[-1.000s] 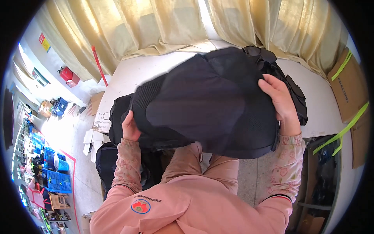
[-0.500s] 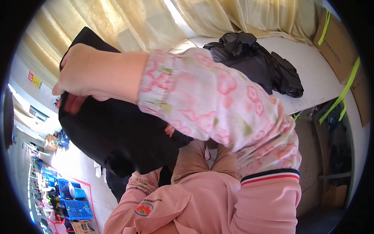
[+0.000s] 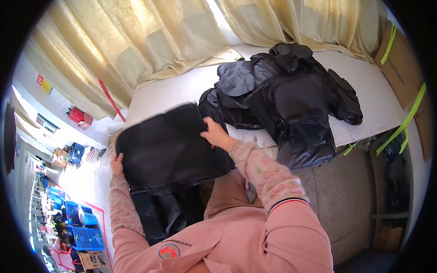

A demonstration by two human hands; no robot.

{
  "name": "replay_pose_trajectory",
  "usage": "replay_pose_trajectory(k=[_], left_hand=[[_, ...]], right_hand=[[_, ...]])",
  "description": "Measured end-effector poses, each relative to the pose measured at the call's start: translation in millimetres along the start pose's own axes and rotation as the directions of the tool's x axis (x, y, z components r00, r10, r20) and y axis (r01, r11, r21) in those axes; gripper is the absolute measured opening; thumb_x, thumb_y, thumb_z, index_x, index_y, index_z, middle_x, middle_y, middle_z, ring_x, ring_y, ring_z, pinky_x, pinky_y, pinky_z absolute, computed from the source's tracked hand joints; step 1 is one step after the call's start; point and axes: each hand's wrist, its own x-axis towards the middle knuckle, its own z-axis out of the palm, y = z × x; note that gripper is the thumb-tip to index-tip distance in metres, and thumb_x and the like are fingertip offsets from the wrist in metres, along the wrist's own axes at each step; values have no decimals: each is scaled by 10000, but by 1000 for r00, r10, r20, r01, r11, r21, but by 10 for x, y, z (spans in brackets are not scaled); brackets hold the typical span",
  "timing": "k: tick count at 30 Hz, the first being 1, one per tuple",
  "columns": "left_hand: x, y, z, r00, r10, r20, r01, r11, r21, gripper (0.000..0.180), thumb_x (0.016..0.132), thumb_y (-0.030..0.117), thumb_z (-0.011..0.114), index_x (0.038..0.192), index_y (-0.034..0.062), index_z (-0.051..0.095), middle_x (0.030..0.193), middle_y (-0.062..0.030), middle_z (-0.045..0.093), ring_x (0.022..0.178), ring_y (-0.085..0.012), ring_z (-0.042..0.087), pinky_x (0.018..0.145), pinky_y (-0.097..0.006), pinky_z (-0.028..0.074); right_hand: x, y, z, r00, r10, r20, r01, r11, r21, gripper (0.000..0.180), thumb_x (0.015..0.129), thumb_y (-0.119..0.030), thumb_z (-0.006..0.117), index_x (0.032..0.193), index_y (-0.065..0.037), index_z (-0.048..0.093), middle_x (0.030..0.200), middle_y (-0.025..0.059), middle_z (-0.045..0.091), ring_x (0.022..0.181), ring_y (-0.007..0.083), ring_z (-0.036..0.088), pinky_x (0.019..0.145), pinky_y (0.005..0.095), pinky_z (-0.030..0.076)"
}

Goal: Inspecting and sorting black fabric garment components at a workstation.

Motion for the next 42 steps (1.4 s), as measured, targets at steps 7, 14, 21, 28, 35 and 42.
replay_pose_trajectory(k=[7, 14, 21, 28, 35, 42], left_hand=[[-1359, 1886, 1469, 790, 581, 194, -602, 795, 72, 537, 761, 201, 707, 1235, 50, 503, 1322, -205, 450, 1277, -387, 374, 1076, -463, 283], [-2195, 1859, 2275, 512, 427, 745, -645, 764, 5, 771, 810, 469, 658, 1453, 214, 318, 1538, -169, 169, 1423, -361, 141, 1088, -630, 70], [-2121, 1865, 2325, 497, 397, 772, -496, 860, -123, 755, 830, 438, 654, 1459, 215, 300, 1548, -158, 148, 1431, -353, 121, 1090, -627, 66], [-2311, 2961, 2107, 477, 723, 500, -689, 660, -298, 680, 854, 253, 662, 1426, 109, 323, 1302, -155, 480, 1192, -325, 472, 993, -396, 390], [-2791, 3423, 2872, 441, 347, 828, 385, 760, -524, 434, 845, 101, 680, 1233, 0, 512, 1104, -64, 602, 1015, -150, 568, 875, -290, 463], [-3417, 3164, 2623, 455, 526, 718, 10, 804, -595, 367, 827, 26, 639, 1186, 12, 565, 946, -122, 640, 888, -240, 619, 814, -339, 485]], right_hand=[[-120, 831, -235, 954, 104, -282, -153, 975, -159, 433, 762, -107, 704, 1138, -34, 500, 801, 147, 618, 719, 273, 629, 641, 364, 506], [-366, 368, -666, 948, -134, -288, 44, 954, -298, 432, 760, -80, 709, 1143, -47, 511, 855, 122, 568, 774, 246, 596, 682, 351, 488], [-1540, -265, -2472, 815, -415, -404, -417, 63, -907, 461, 686, -95, 702, 1127, -147, 578, 1150, 94, 545, 1152, 292, 477, 913, 461, 403], [-1702, -452, -2061, 733, -523, -435, 44, 675, -737, 310, 621, 85, 530, 878, -40, 649, 870, 143, 635, 859, 336, 608, 770, 387, 495], [-2084, -128, -1051, 938, -187, 291, 264, 930, -254, 441, 698, 69, 582, 1123, -48, 586, 1184, 135, 560, 1124, 296, 533, 956, 355, 434], [-2673, 184, -1522, 818, 541, -195, -59, 415, 908, 411, 908, -232, 586, 1275, -68, 503, 1293, 126, 517, 1213, 266, 492, 1027, 413, 409]])
